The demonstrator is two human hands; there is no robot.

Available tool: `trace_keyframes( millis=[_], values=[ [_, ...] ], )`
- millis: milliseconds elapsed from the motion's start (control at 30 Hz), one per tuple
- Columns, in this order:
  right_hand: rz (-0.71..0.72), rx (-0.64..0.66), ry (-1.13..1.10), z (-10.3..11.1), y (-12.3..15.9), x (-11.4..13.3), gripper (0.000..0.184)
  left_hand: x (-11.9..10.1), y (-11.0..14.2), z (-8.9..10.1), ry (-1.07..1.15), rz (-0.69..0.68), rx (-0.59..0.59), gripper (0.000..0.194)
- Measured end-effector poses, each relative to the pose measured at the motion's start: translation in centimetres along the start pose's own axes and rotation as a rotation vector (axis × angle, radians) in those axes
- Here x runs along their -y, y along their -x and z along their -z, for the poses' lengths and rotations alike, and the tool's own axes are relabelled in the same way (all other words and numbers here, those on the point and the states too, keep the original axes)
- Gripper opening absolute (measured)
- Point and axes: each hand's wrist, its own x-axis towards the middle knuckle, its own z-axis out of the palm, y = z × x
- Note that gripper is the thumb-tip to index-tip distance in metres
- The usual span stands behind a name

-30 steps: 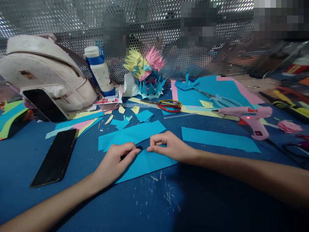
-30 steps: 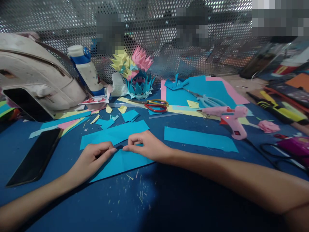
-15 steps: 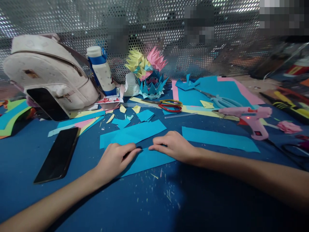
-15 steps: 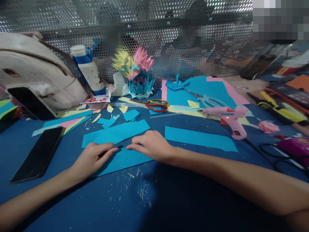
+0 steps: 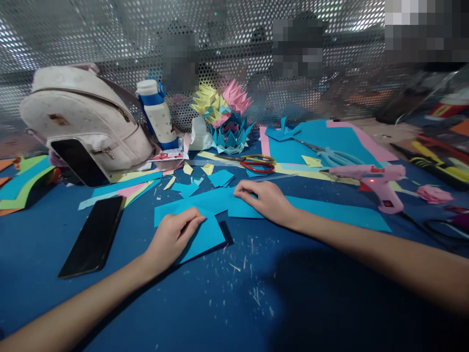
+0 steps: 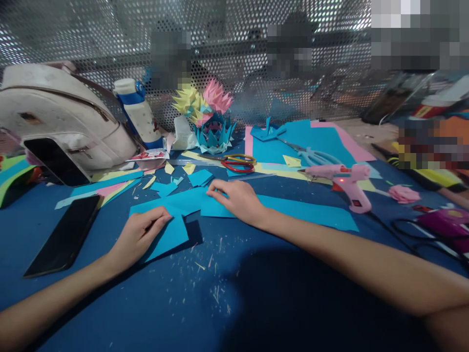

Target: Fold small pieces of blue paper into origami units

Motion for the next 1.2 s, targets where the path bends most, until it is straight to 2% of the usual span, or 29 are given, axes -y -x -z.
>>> trace_keyframes(
  millis=[33,133,233,433,567,667,733,967,1200],
  values=[
    [0.019,-0.039,0.011,0.0,-0.1,0.0,0.02,-0.1,-0.1,0.0,0.022,0.01,-0.004,0.028],
    [0.174,-0.131,0.041,0.1,-0.1,0.3,0.02,-0.4,-0.3,-0.2,0.104,0.058,-0.034,0.019],
    [0.298,-0.145,0.048,0.2,0.3,1.1,0.021,-0.6,-0.5,-0.7,0.265,0.138,-0.036,0.008],
    [0.552,-0.164,0.198,0.1,1.8,3.3,0.034,-1.4,-0.5,-1.3,0.607,0.284,0.006,0.033],
    [0.561,-0.124,0.217,0.1,2.1,3.9,0.036,-2.2,-0.4,-1.2,0.665,0.301,0.012,0.047],
    [0.595,-0.077,0.162,0.2,2.0,3.9,0.027,-2.5,-0.3,-1.3,0.675,0.297,0.022,0.048],
    [0.63,-0.071,0.134,0.2,2.0,3.7,0.029,-2.5,-0.3,-1.3,0.698,0.298,0.023,0.048],
    [0.705,-0.059,0.203,-0.3,2.2,3.5,0.031,-1.9,-0.6,-1.4,0.888,0.388,-0.055,0.056],
    [0.675,0.053,0.308,-0.6,1.9,3.7,0.038,-1.9,-0.5,-1.5,0.943,0.471,-0.126,0.043]
  ],
)
